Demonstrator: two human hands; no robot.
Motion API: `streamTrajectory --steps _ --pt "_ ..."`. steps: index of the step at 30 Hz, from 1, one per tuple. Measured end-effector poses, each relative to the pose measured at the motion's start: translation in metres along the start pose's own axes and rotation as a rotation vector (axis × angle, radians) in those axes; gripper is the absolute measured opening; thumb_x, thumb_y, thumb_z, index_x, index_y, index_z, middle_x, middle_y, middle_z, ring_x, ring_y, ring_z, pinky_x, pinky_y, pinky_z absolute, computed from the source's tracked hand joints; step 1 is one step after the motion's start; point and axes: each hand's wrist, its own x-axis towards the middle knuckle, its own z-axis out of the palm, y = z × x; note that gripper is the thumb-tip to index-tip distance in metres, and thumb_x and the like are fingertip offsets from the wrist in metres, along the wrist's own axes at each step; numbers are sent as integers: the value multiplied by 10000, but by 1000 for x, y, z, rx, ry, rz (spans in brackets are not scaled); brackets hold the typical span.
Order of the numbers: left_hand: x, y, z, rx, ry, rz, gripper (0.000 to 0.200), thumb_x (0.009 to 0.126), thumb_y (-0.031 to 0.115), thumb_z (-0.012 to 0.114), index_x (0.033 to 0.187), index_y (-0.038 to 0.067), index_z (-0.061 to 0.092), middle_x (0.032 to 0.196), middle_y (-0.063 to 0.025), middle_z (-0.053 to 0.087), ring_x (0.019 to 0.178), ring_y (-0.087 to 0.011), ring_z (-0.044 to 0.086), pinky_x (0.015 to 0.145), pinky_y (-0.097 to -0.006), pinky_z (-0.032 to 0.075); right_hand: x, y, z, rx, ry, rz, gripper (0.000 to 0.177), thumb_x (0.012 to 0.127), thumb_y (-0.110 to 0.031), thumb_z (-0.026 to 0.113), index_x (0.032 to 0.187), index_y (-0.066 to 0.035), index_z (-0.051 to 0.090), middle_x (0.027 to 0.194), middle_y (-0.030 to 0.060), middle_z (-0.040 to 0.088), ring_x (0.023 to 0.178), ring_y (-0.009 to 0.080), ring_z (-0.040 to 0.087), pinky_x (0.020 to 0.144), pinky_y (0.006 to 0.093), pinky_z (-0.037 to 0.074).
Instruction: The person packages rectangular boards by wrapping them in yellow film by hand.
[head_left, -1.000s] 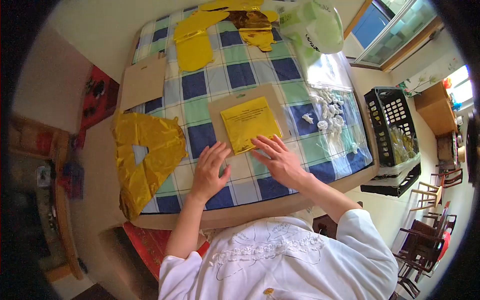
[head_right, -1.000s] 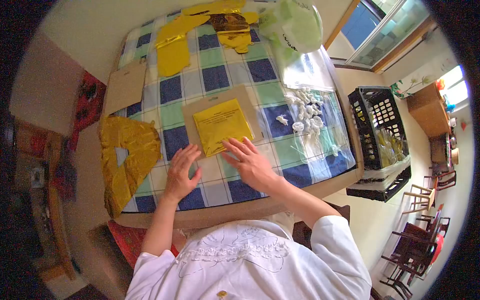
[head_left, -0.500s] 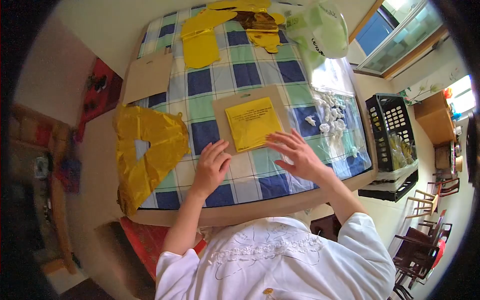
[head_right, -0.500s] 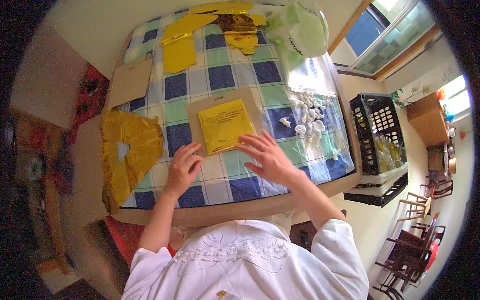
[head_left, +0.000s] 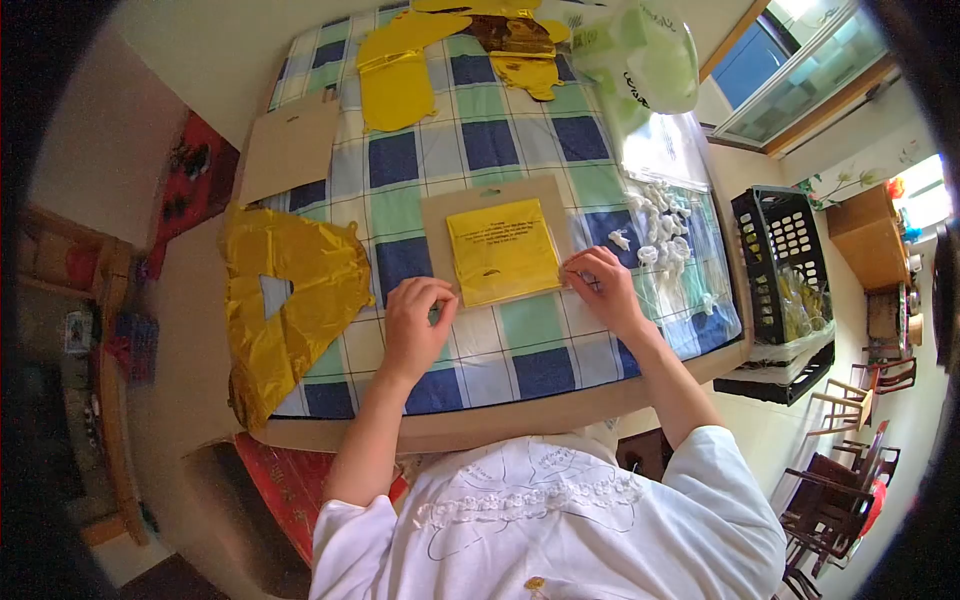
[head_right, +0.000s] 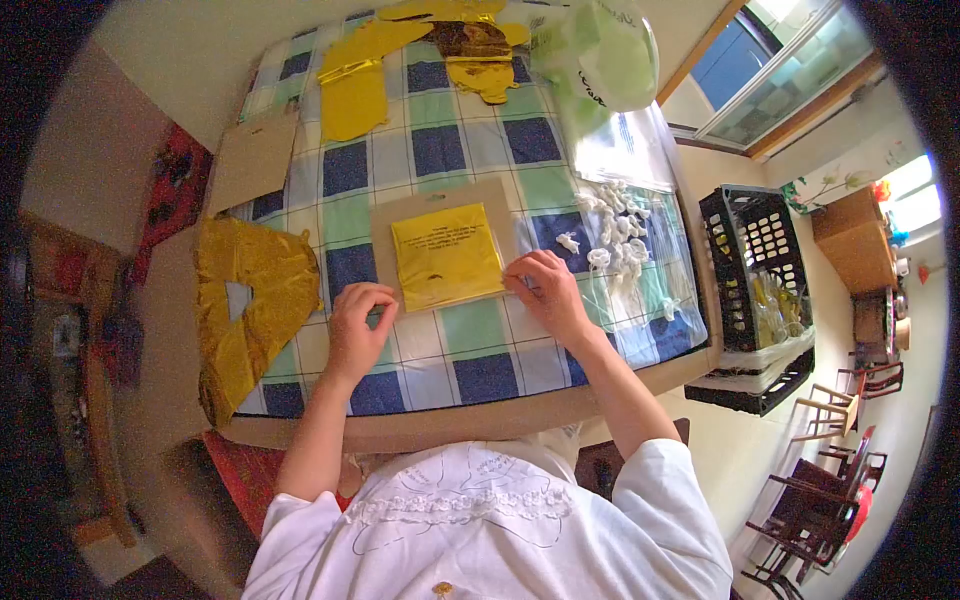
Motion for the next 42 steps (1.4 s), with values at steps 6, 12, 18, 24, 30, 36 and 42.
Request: streamTrajectory --steps 6,12,18,24,30,36,42 --pt "2 9 8 93 26 -19 153 725 42 692 750 85 548 891 -25 617 896 -241 582 798 -376 425 0 3 12 -42 85 -33 103 765 -34 678 837 -53 606 846 50 604 825 265 557 762 363 427" --pt "-1 9 13 152 41 -13 185 701 26 693 776 89 535 912 -28 584 921 -248 551 796 -380 419 -1 0 17 -102 114 -31 145 749 3 646 867 -54 584 842 65 581 817 283 545 762 376 429" --pt "1 7 14 163 53 -25 245 698 -40 662 870 60 518 944 -91 547 943 -297 539 831 -397 430 -2 2 19 -113 136 32 308 740 35 588 1034 -56 590 937 118 563 866 319 533 784 419 451" --pt "3 -6 10 143 87 -3 287 714 -67 620 949 46 499 974 -125 529 952 -319 521 837 -414 427 -2 4 24 -355 234 59 379 783 36 527 1149 -62 549 1025 154 521 973 346 495 866 434 418" --pt "-1 -11 6 183 107 8 302 726 -75 598 983 46 498 999 -121 527 967 -317 510 833 -414 427 0 6 23 -390 254 103 380 796 18 519 1170 -53 516 995 180 528 929 364 506 833 462 427" --pt "-2 -13 11 209 104 17 307 717 -71 591 992 43 516 1026 -138 542 991 -334 511 852 -428 422 5 21 23 -393 244 159 324 776 -30 597 1090 -39 521 959 185 554 930 384 527 830 451 447" --pt "-2 -25 9 158 88 24 339 739 -43 593 1059 46 522 1056 -145 528 1020 -349 507 885 -435 425 7 22 20 -210 136 262 176 792 -132 649 894 -12 571 816 160 618 816 319 583 743 407 478"
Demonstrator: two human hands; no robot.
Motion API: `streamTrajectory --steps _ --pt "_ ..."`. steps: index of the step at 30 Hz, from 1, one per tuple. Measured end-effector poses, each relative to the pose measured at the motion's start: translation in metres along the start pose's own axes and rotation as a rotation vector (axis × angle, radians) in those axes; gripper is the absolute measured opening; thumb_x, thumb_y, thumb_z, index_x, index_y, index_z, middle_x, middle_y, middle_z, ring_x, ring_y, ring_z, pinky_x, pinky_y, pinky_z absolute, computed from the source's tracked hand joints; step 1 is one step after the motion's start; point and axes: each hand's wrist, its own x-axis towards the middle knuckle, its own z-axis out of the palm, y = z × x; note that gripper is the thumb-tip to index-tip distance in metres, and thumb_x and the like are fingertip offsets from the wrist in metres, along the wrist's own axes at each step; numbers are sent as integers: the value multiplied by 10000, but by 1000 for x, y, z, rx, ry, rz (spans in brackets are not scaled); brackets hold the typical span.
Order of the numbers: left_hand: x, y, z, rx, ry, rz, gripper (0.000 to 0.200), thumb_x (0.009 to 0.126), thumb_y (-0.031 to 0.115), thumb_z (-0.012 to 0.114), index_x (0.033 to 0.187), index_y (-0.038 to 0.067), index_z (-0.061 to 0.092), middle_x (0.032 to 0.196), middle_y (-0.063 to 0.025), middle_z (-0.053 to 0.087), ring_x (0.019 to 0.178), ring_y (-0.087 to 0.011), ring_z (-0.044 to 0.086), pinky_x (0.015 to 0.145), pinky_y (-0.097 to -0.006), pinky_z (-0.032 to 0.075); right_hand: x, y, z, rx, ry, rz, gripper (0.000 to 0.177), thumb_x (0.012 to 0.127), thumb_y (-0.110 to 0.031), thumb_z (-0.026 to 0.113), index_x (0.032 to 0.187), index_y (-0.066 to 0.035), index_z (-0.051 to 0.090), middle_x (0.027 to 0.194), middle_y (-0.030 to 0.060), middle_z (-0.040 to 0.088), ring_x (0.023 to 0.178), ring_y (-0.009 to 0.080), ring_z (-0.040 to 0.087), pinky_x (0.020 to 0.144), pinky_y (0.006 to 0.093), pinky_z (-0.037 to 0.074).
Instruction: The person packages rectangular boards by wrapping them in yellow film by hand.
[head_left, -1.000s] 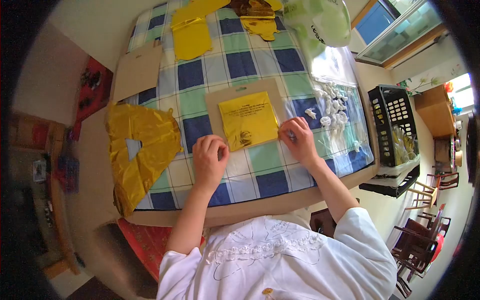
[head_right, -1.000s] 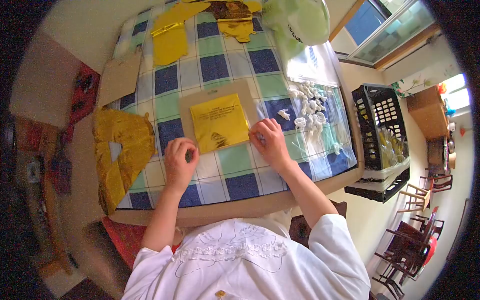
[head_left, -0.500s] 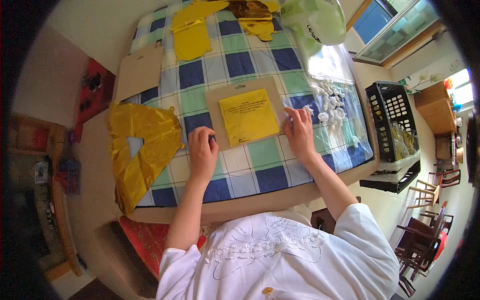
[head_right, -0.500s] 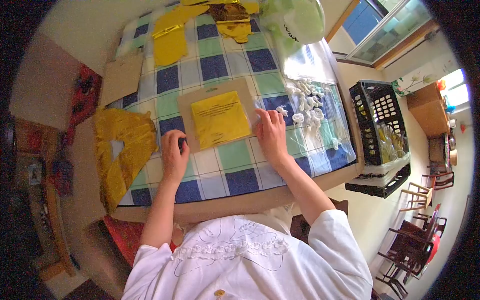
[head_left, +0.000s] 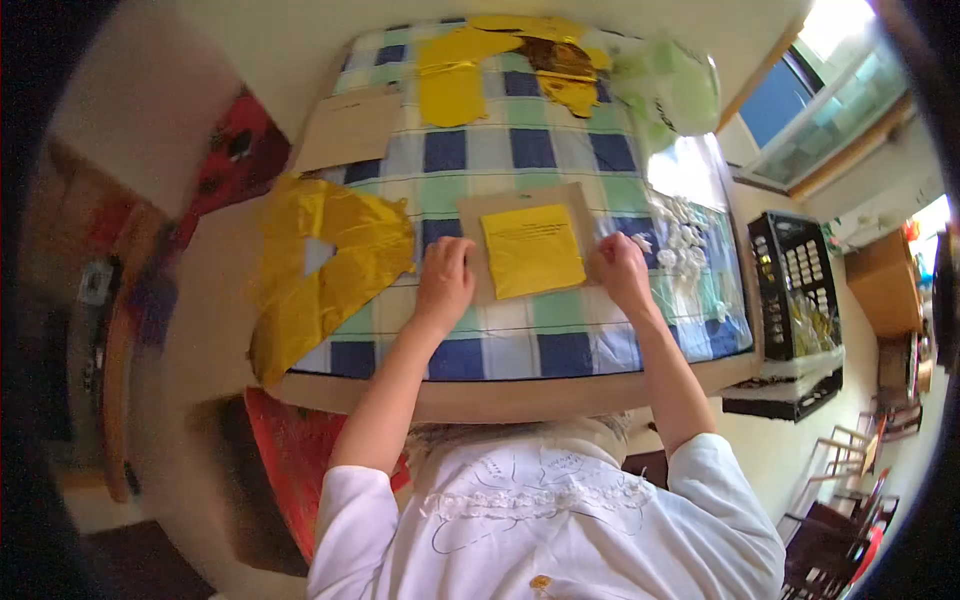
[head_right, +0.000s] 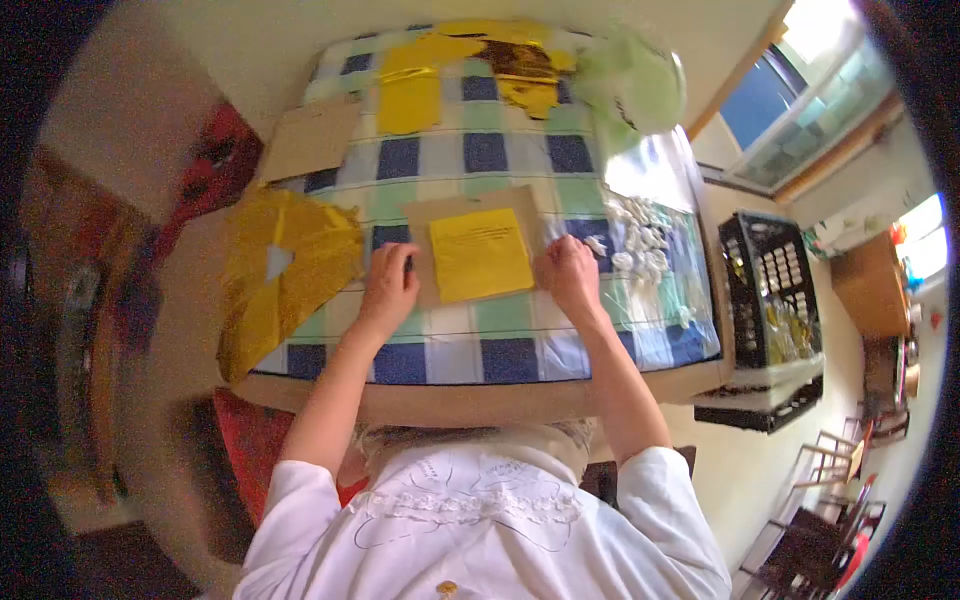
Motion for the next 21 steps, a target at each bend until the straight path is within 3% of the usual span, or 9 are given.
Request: streamTrajectory --steps 3,6,9,10,13,16,17,19,21 --pt "15 15 -33 17 86 6 468 745 -2 649 1186 61 505 1207 -165 506 1183 -366 448 985 -429 397 -14 -29 -1 606 -121 140 54 924 -80 554 909 -33 532 758 18 557 781 74 517 667 234 430" --pt "44 55 -109 181 157 173 635 761 108 727 1335 91 455 1291 -178 505 1245 -358 443 1008 -404 408 -33 -87 -17 546 -38 -180 64 914 26 540 964 -1 511 845 39 558 802 101 532 734 234 436" --pt "44 60 -174 -42 -288 -11 668 756 155 748 1355 96 460 1172 -193 600 1113 -338 566 929 -388 463 -47 -126 -16 649 -6 -319 82 870 54 598 927 26 548 902 78 600 842 113 568 793 238 458" --pt "41 54 -194 -175 -426 -69 501 766 168 745 1228 66 580 997 -190 668 934 -314 650 825 -367 505 -52 -134 -11 678 -45 -343 90 863 57 607 930 30 553 894 86 611 835 117 585 785 243 469" --pt "24 61 -257 36 -785 -207 301 788 150 718 1059 29 667 923 -176 682 852 -290 667 755 -361 510 -55 -156 -2 665 -197 -464 117 848 58 626 949 36 569 860 102 642 801 129 630 742 258 500" --pt "-40 52 -334 17 -442 -229 176 814 84 668 972 8 690 912 -155 685 823 -265 657 738 -348 507 -57 -172 9 520 -333 -613 178 862 46 613 1035 22 576 788 94 672 711 157 676 637 279 528" --pt "-57 60 -364 47 -376 -456 164 817 72 663 966 16 699 906 -139 689 840 -243 658 761 -338 507 -56 -167 16 544 -336 -494 168 870 40 605 1035 20 578 785 93 668 713 153 671 639 276 526" --pt "-91 76 -418 380 -237 -554 149 810 32 651 947 11 706 904 -120 692 864 -224 658 786 -327 506 -52 -155 24 580 -345 -263 151 886 26 591 1036 15 582 778 92 660 719 145 660 643 270 523" --pt "-132 75 -454 181 -108 -784 181 785 -28 623 940 5 712 904 -114 698 883 -212 658 807 -311 503 -48 -136 31 556 -355 -233 154 931 -38 548 1080 -6 574 739 60 613 708 124 617 647 262 508"
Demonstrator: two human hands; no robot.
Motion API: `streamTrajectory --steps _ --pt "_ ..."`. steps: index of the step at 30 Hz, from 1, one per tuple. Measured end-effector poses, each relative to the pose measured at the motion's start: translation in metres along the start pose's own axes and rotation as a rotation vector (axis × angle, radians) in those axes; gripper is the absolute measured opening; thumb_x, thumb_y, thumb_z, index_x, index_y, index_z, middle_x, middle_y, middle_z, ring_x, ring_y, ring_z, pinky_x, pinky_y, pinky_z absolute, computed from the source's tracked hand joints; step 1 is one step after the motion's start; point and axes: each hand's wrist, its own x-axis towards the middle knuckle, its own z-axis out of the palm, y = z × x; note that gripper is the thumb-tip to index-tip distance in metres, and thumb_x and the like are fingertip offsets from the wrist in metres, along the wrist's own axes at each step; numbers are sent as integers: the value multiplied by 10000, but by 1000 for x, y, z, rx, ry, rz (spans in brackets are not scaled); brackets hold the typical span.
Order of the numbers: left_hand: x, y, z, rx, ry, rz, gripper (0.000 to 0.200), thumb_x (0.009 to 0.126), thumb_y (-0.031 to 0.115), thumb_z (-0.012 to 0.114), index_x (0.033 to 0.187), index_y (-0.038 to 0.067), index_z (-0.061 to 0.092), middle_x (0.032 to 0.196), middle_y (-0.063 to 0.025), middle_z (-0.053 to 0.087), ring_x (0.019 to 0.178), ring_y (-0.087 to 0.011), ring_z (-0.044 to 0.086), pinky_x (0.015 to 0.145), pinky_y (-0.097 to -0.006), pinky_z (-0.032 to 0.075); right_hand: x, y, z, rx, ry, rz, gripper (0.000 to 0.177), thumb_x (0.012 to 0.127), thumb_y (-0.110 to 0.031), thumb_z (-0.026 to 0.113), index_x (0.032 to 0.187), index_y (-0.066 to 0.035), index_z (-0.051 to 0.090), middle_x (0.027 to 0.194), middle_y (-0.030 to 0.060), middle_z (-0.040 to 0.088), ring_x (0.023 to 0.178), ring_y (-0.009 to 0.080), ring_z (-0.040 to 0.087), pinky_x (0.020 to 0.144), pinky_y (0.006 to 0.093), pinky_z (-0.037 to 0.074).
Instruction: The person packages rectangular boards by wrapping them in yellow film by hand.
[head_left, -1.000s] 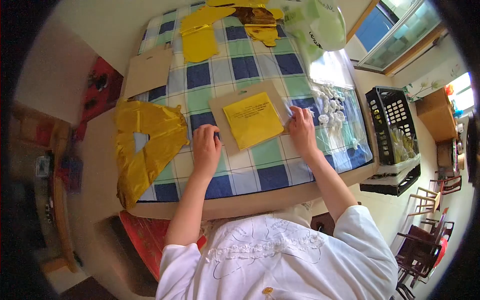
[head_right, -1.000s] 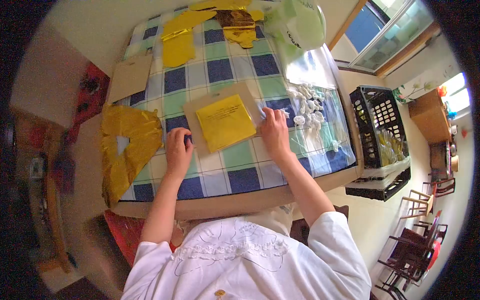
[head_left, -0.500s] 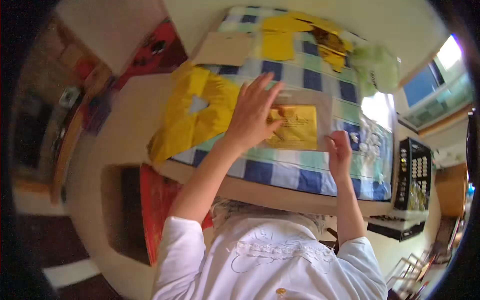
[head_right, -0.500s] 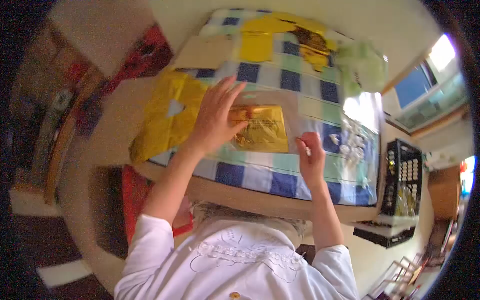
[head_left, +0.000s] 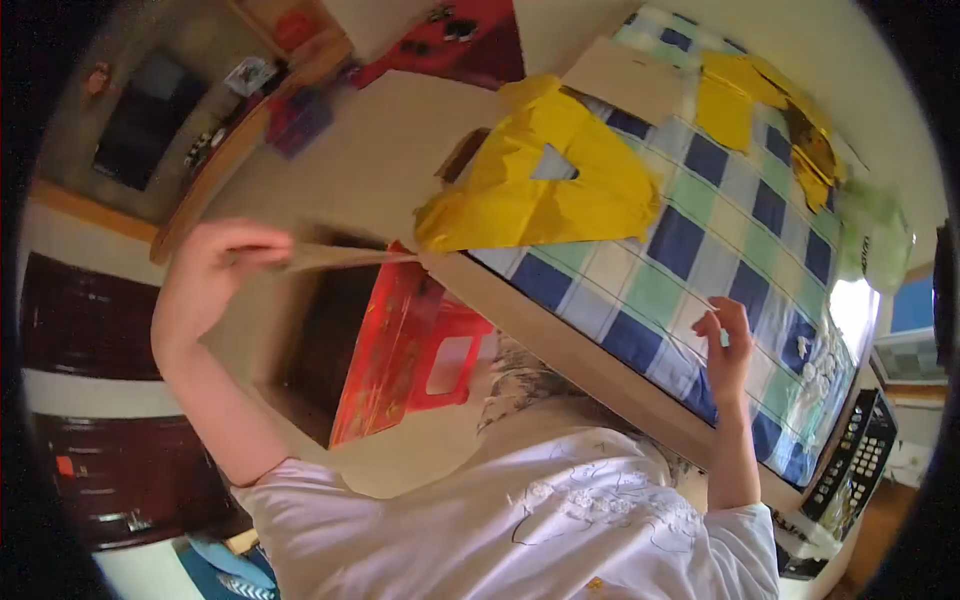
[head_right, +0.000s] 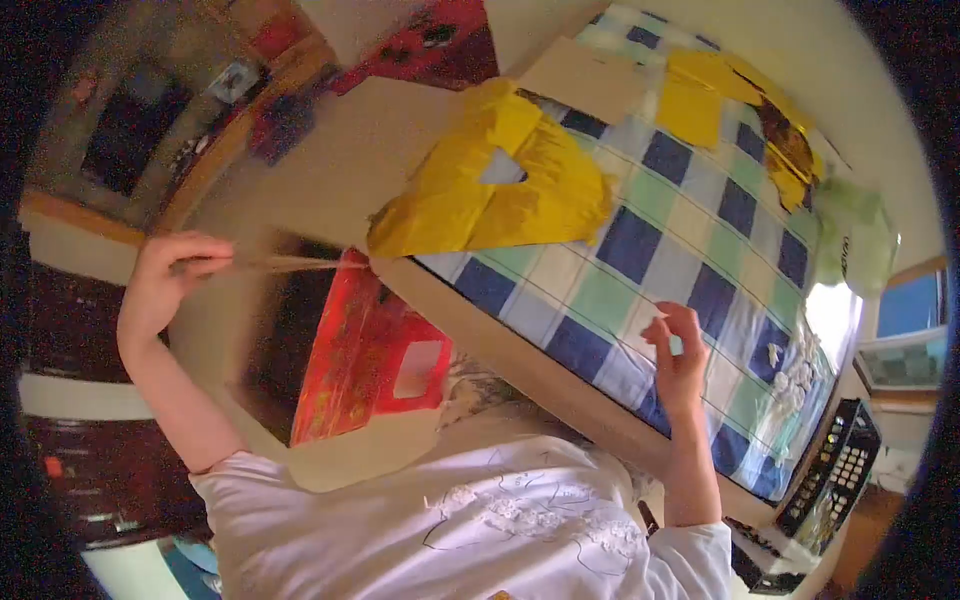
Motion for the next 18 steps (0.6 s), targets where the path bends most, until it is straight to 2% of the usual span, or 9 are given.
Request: streamTrajectory --steps 3,6,8,10,13,16,18 --pt "-30 -42 -2 333 133 -238 248 730 -86 599 935 -7 713 907 -130 700 902 -215 659 819 -304 502 -6 26 -4 -59 -22 58 165 942 -62 538 1098 -23 575 744 43 605 698 118 609 653 262 493" --pt "-49 -143 25 376 126 -226 245 738 -55 584 921 27 726 954 -136 703 931 -258 661 839 -338 497 -8 37 -2 -105 -57 63 164 946 -76 536 1099 -35 577 747 40 605 692 114 603 656 259 482" --pt "-49 -218 59 169 140 -322 284 695 -79 545 872 38 734 922 -123 706 925 -264 650 902 -362 463 -9 36 -1 -128 -59 54 165 947 -83 534 1101 -42 578 749 42 605 693 110 600 658 258 477" --pt "-41 -236 88 475 168 -103 267 676 -56 554 831 55 740 913 -99 712 950 -249 644 953 -380 424 -7 33 0 -120 -76 57 167 952 -91 531 1104 -45 578 747 40 603 697 109 599 662 257 478" --pt "-38 -268 123 605 192 26 235 715 -5 561 836 78 744 937 -78 712 999 -218 632 990 -397 389 -9 37 -2 -119 -63 47 162 953 -92 531 1099 -47 584 745 38 600 694 110 598 659 259 480" --pt "-37 -275 146 637 181 -1 224 752 47 548 845 100 745 968 -64 710 1046 -209 617 981 -407 392 -12 41 -4 -166 -43 41 155 952 -90 534 1090 -48 589 746 37 600 693 111 598 663 265 484" --pt "-31 -285 149 650 158 -24 234 781 79 534 876 110 745 1010 -66 705 1055 -211 616 1048 -420 337 -14 40 -2 -177 -29 47 151 952 -90 537 1085 -49 593 748 36 600 698 111 598 670 269 487"
